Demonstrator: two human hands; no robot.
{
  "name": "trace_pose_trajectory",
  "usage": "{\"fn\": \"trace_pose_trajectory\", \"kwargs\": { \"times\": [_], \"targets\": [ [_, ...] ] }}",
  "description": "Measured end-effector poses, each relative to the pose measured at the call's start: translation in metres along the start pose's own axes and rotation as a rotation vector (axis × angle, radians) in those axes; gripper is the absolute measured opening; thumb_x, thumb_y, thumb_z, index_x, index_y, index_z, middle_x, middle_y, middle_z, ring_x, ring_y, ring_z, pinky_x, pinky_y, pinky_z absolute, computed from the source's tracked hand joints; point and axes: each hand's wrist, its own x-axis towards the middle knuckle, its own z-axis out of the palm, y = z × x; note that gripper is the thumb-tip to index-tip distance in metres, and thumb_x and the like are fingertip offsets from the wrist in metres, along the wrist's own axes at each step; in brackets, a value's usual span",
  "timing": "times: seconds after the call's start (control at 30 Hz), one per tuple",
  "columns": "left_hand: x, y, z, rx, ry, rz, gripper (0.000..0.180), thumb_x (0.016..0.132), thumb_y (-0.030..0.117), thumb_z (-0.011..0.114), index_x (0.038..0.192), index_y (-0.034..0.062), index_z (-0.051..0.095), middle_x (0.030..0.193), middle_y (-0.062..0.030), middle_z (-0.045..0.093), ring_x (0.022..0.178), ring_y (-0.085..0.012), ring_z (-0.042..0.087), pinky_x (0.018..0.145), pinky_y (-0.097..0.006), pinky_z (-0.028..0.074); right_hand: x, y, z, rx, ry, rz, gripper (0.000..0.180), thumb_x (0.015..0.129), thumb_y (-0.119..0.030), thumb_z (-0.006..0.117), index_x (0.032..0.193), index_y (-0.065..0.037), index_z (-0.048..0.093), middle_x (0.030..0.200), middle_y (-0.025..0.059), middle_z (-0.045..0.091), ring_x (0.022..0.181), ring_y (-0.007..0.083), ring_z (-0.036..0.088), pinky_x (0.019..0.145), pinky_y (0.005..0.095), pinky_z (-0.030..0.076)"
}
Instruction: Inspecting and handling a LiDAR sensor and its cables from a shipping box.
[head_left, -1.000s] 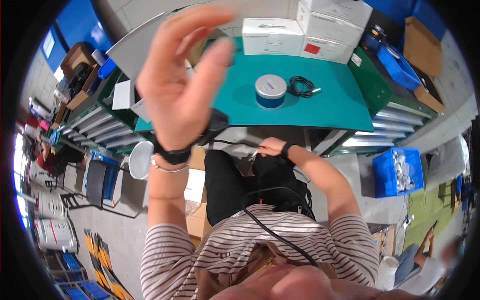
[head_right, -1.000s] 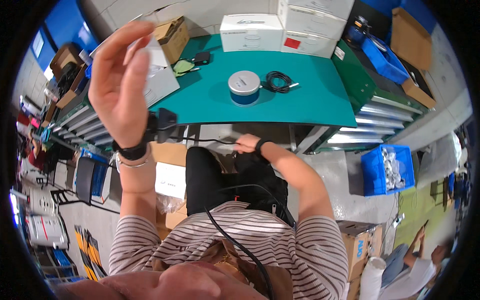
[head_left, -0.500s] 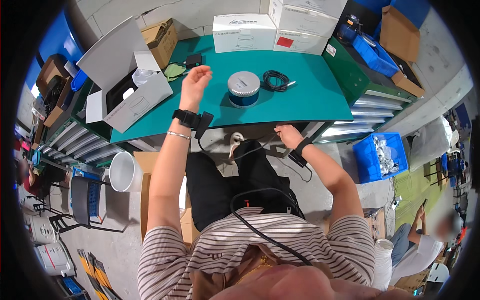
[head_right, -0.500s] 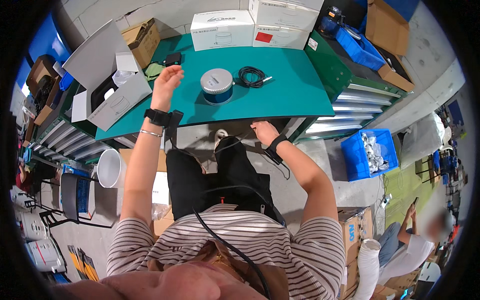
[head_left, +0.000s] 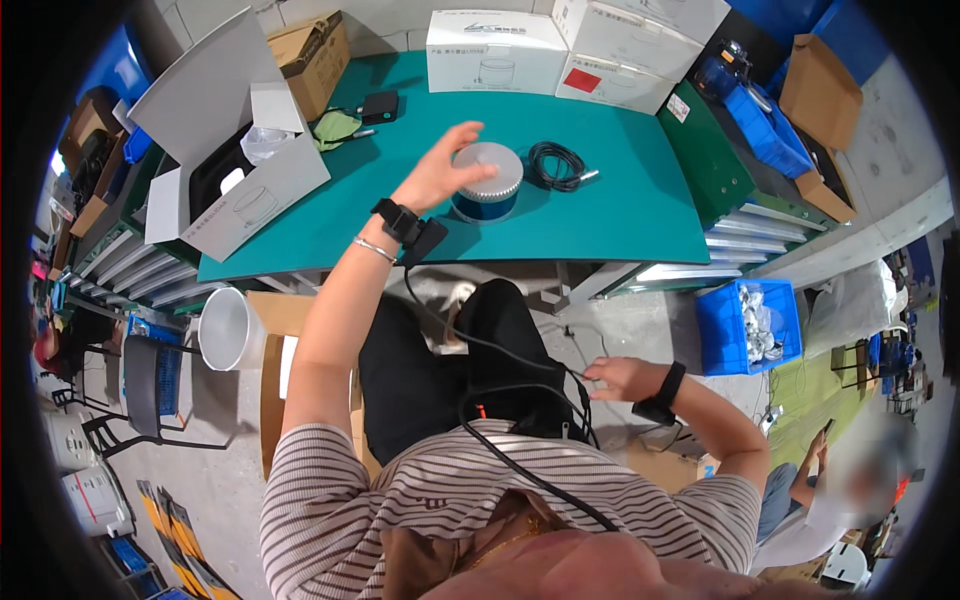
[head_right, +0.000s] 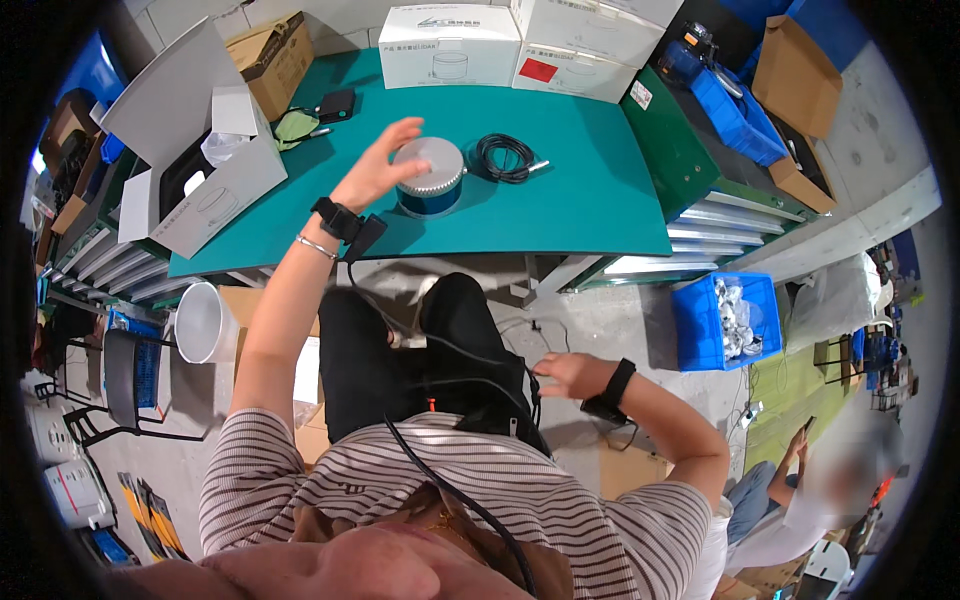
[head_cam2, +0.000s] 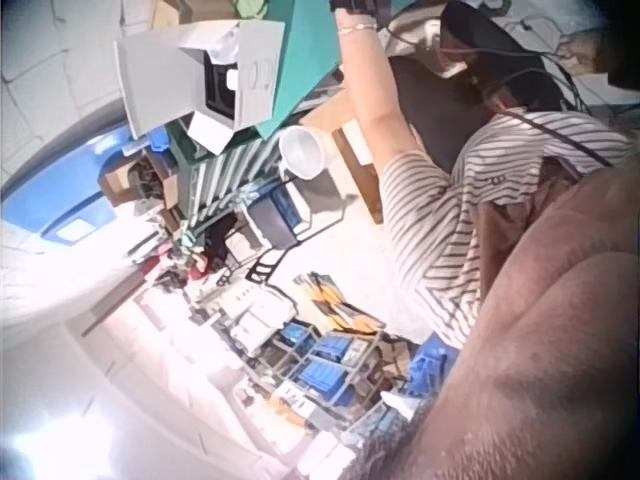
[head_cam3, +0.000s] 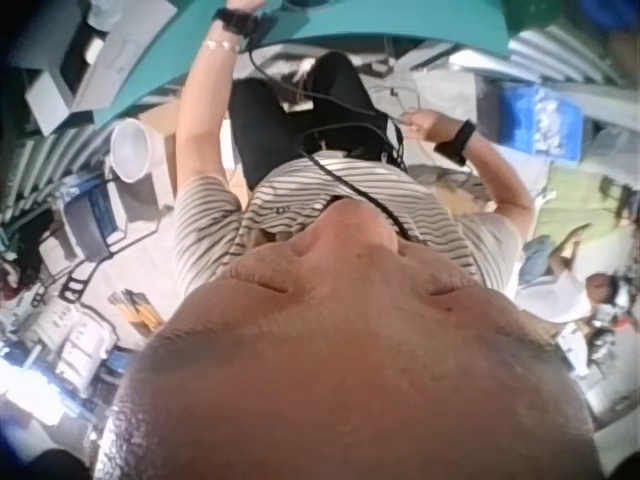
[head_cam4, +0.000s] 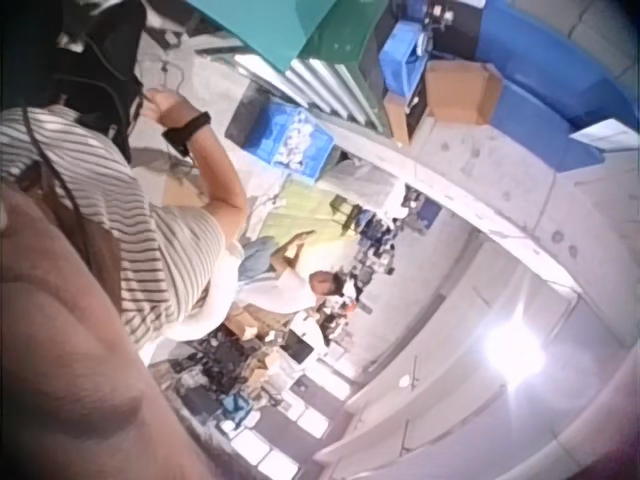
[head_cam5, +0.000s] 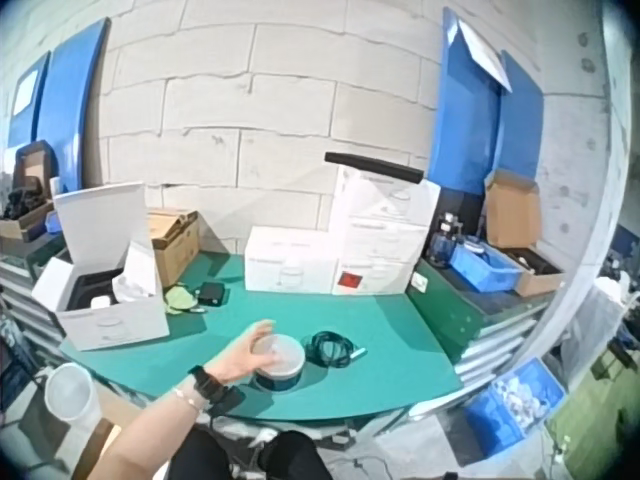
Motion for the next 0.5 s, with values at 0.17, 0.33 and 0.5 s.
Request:
{"fn": "trace_pose_trajectory", "kwargs": {
  "times": [0.17,0.33,0.5],
  "targets": [
    [0.001,0.000,0.000,0.362,-0.157,0.159,0.095,0.063,0.036,0.084,0.142,0.0108,0.036,0.138,-0.0145,0.041,0.129,-0.0317,0.040,0.106,-0.039,0.036,0.057,-0.051,-0.092,0.006,0.246,-0.214,0.031,0.084,-0.016,0.066,0.112,-0.005,0.056,0.105,0.0123,0.059,0.086,0.0276,0.061,0.079,0.0370,0.050],
    [0.008,0.013,-0.007,0.407,-0.264,0.180,0.090,0.062,0.032,0.083,0.138,0.0104,0.041,0.136,-0.0143,0.045,0.127,-0.0313,0.043,0.103,-0.038,0.039,0.134,-0.054,-0.185,-0.067,0.580,-0.093,0.042,0.079,-0.013,0.071,0.117,-0.006,0.054,0.112,0.0110,0.057,0.095,0.0261,0.058,0.084,0.0369,0.048],
    [0.027,0.006,-0.024,0.334,-0.259,0.130,0.088,0.062,0.028,0.082,0.138,0.0105,0.041,0.133,-0.0150,0.049,0.125,-0.0293,0.045,0.102,-0.038,0.040,0.194,-0.030,-0.209,-0.006,0.622,-0.029,0.076,0.069,-0.023,0.081,0.133,-0.009,0.042,0.127,0.0128,0.050,0.120,0.0302,0.045,0.101,0.0390,0.039]
  ]
}}
